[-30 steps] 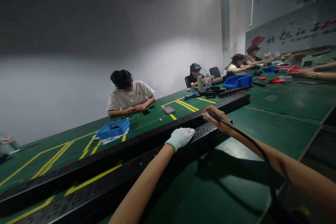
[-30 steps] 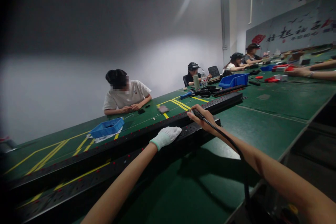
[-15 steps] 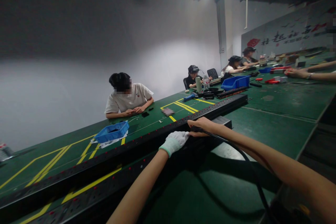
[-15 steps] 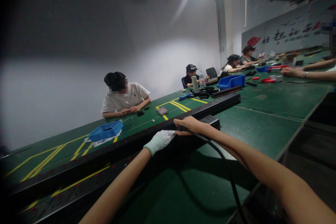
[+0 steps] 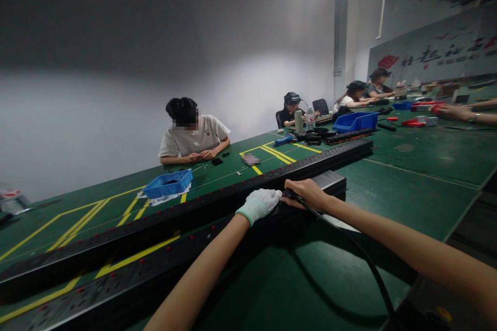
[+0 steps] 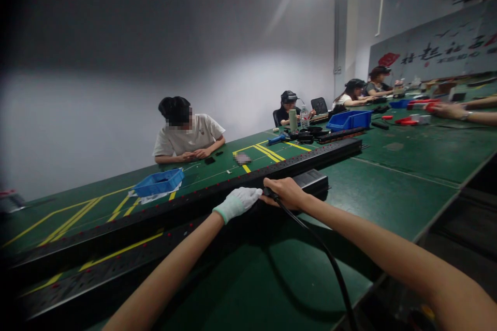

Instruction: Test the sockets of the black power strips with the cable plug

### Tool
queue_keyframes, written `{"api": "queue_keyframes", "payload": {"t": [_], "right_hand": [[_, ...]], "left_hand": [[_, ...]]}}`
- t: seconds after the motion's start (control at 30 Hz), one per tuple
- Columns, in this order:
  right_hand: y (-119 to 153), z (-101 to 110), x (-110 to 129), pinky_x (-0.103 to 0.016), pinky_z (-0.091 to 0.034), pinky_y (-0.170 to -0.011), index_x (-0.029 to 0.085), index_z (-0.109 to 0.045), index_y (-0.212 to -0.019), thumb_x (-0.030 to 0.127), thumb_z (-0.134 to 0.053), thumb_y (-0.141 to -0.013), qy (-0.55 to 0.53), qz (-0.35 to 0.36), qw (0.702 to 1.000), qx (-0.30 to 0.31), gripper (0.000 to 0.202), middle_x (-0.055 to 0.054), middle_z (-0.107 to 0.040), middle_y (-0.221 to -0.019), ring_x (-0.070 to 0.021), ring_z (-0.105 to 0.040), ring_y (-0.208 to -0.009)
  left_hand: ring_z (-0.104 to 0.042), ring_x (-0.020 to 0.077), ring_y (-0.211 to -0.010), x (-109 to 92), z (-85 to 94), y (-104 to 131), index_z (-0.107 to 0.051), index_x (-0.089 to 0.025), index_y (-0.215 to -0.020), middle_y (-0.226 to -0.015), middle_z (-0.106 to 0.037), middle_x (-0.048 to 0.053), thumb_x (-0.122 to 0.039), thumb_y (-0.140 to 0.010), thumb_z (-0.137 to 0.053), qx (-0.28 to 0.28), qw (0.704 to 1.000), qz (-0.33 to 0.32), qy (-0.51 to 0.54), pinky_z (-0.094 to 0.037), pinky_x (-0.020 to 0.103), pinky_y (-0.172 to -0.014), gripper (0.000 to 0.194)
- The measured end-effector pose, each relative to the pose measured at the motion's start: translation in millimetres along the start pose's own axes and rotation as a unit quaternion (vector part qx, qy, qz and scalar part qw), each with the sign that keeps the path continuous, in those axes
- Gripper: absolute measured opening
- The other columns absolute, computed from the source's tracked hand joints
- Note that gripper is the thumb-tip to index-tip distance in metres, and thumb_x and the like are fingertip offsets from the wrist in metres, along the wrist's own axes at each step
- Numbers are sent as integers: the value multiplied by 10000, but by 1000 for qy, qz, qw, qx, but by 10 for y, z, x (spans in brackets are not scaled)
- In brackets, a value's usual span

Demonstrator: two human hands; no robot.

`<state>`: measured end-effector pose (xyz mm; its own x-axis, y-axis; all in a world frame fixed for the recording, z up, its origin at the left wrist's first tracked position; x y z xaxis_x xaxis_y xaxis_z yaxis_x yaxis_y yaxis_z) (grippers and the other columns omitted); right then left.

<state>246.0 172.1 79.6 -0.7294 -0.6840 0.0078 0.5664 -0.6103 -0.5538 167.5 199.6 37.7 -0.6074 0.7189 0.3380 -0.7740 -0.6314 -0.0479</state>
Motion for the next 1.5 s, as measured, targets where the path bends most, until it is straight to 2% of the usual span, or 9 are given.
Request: {"api": "queue_keyframes", "payload": {"t": [0.23,0.53,0.93,1.5], "right_hand": [[9,-43,-93,-215,-324,-553,199,-465,-958,483,-461,-864,2,-45,999,17,299,-18,-616,-698,-171,-604,-622],[1,-41,-94,-216,-326,-558,205,-463,-969,491,-449,-869,-10,-43,999,31,303,-19,-619,-714,-173,-603,-636],[9,-58,-108,-223,-320,-548,207,-468,-972,500,-449,-865,-9,-47,998,32,313,-18,-617,-701,-180,-600,-629],[7,-68,-125,-222,-322,-554,208,-477,-967,508,-452,-862,-20,-50,998,25,319,-20,-626,-706,-178,-608,-636]], "left_hand": [[-607,227,-954,2,-24,-24,-428,-174,-1217,-1107,-599,125,-209,-938,-298,4,1000,-2,-20,-509,364,-761,310],[-590,226,-1000,-36,26,11,-423,-152,-1230,-1124,-588,140,-190,-934,-305,8,1000,-14,-24,-497,375,-809,320],[-595,217,-976,-32,14,6,-430,-158,-1230,-1083,-606,142,-207,-946,-274,12,1000,-8,-21,-500,369,-793,328],[-593,241,-980,-50,37,16,-420,-135,-1241,-1136,-573,159,-190,-944,-267,12,1000,-20,-21,-506,381,-765,338]]}}
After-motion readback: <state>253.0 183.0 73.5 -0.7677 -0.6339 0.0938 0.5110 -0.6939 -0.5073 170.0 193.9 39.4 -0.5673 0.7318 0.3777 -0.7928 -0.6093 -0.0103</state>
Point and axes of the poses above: each hand's wrist, its own y-axis away from the middle knuckle, its own z-axis out of the back of the hand, x = y × z, the point moved 9 cm from there along -y, towards the middle knuckle
